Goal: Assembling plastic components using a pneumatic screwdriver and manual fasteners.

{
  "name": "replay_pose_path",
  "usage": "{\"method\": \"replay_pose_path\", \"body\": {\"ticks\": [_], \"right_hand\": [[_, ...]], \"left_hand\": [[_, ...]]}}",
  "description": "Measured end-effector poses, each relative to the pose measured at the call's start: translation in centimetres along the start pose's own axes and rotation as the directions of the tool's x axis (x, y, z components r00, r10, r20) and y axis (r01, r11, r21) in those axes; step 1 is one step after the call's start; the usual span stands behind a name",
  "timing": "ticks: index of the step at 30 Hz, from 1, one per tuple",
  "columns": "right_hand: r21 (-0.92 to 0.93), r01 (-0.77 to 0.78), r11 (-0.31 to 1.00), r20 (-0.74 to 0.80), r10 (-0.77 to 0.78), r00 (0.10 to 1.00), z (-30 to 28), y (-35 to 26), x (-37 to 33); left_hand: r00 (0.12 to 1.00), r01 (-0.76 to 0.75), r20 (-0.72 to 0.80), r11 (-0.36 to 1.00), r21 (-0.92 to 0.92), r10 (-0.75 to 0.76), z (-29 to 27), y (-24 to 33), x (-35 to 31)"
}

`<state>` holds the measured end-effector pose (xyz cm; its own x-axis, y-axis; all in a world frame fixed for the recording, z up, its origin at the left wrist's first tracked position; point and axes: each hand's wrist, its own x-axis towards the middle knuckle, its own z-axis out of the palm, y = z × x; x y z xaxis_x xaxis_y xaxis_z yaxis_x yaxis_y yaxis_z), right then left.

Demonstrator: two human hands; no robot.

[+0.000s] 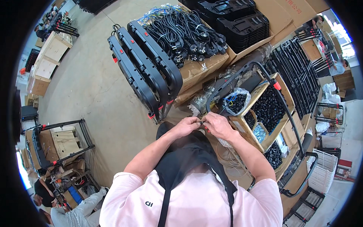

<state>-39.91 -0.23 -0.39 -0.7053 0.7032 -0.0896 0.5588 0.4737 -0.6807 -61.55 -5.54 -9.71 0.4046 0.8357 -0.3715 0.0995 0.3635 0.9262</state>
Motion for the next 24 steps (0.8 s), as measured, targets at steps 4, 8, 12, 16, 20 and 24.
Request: {"method": "replay_pose_path", "body": {"ticks": [4, 8, 12, 16, 20, 24], "right_hand": [[-0.102, 0.128, 0.987, -0.031, -0.131, 0.991, -0.1, 0.0, 0.4], [-0.116, 0.19, 0.975, -0.017, -0.193, 0.981, 0.0, 0.2, 0.9], [-0.14, 0.168, 0.976, 0.011, -0.168, 0.986, 0.0, 0.2, 1.0], [-0.218, 0.156, 0.963, 0.04, -0.151, 0.988, 0.3, -0.1, 0.9], [-0.233, 0.111, 0.966, 0.035, -0.105, 0.994, 0.8, 0.0, 0.2], [-0.167, 0.06, 0.984, -0.041, -0.068, 0.997, 2.5, 0.4, -0.7]], "left_hand": [[1.0, -0.007, -0.013, 0.999, 0.038, 0.008, -0.2, 0.3, 0.1], [1.0, -0.008, -0.012, 0.999, 0.035, 0.008, -0.4, 0.3, 0.1], [1.0, 0.008, -0.007, 1.0, 0.006, -0.008, -0.3, 0.9, 0.0], [1.0, 0.018, -0.006, 0.998, 0.068, -0.017, -0.2, 1.2, -0.1], [0.996, 0.086, 0.025, 0.988, 0.128, -0.089, -0.4, 3.1, -0.2], [1.0, 0.008, 0.02, 0.989, 0.148, -0.011, -0.4, 0.0, 0.7]]}}
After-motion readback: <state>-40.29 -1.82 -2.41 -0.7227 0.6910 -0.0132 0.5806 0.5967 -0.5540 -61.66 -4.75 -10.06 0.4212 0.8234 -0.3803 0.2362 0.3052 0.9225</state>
